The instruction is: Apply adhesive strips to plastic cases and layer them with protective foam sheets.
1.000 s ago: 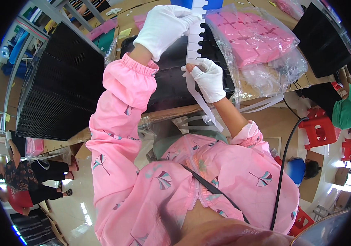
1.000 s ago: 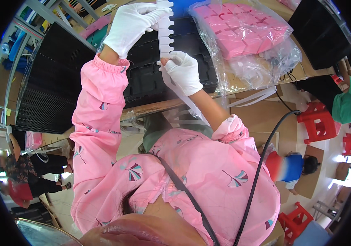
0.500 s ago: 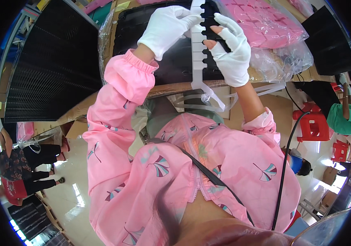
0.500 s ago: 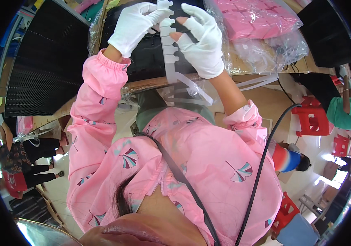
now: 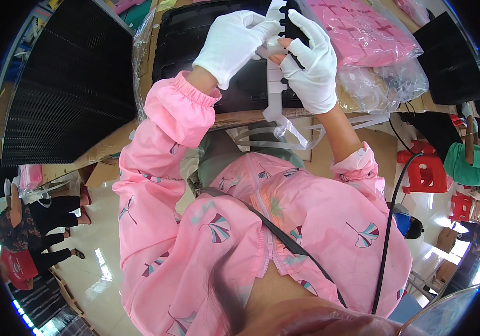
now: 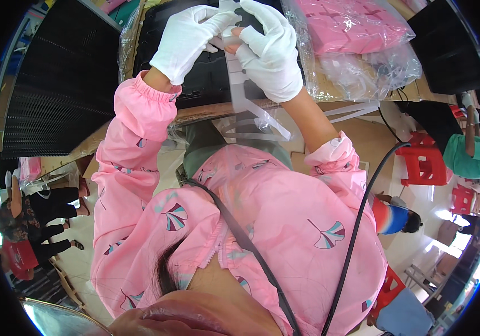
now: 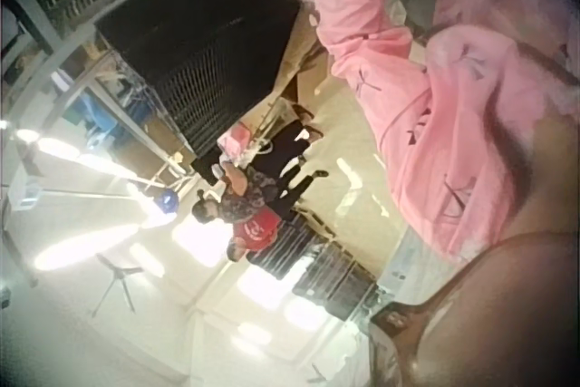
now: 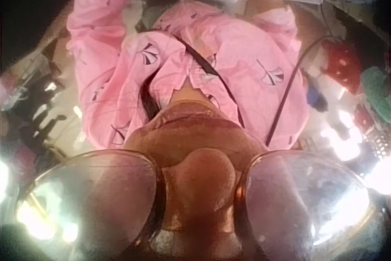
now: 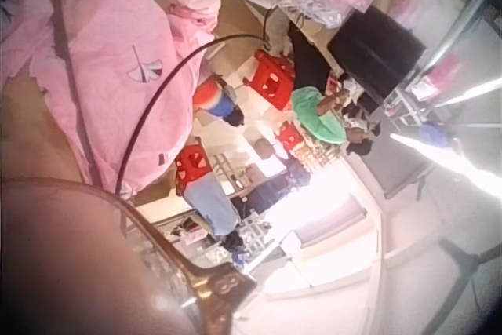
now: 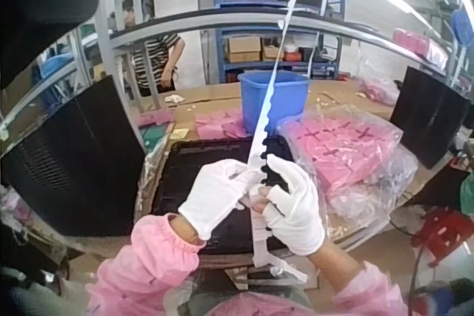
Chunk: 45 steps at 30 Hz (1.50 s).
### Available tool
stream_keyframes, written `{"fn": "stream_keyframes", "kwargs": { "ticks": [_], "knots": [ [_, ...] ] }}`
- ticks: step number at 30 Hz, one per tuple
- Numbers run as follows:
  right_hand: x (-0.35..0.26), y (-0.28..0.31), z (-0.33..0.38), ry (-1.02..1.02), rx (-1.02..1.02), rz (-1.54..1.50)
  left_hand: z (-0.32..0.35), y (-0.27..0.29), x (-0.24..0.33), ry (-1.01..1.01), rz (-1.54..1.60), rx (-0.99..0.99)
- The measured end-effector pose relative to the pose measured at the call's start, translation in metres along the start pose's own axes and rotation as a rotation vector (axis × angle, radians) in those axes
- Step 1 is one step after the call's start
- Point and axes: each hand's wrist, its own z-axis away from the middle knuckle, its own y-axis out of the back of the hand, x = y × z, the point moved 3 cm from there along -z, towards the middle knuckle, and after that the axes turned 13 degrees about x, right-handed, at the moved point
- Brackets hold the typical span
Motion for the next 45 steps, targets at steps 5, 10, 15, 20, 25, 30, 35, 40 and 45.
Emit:
{"fn": "stream_keyframes", "kwargs": {
  "ticks": [5, 10, 15, 20, 25, 30, 35, 40, 45],
  "knots": [
    [0.004, -0.003, 0.005, 0.025, -0.004, 0.021, 0.001, -0.004, -0.006, -0.003, 0.087, 0.013],
    [0.004, -0.003, 0.003, 0.065, 0.004, 0.003, 0.001, -0.006, -0.003, 0.022, 0.049, 0.0],
    [0.002, -0.002, 0.002, 0.165, 0.04, -0.031, 0.001, -0.005, -0.005, 0.012, 0.048, 0.011],
    [0.002, 0.002, 0.001, 0.09, -0.102, -0.066, -0.005, -0.003, -0.011, 0.056, 0.096, 0.063],
    [0.051, 0.021, -0.013, -0.434, -0.606, -0.28, -0.003, 0.022, 0.018, 0.083, 0.017, 0.101],
    [0.089, 0.009, 0.017, -0.518, -1.203, -0.187, 0.0, 0.024, 0.023, 0.058, -0.028, 0.027],
    [0.099, -0.011, 0.021, -0.27, -1.357, 0.011, -0.001, 0.025, 0.018, 0.028, -0.062, -0.002],
    [0.1, -0.022, 0.022, -0.054, -1.424, -0.033, 0.0, 0.026, 0.017, 0.014, -0.032, 0.01],
    [0.094, -0.024, 0.023, -0.004, -1.399, -0.007, 0.0, 0.028, 0.016, 0.043, -0.053, 0.001]
  ]
}}
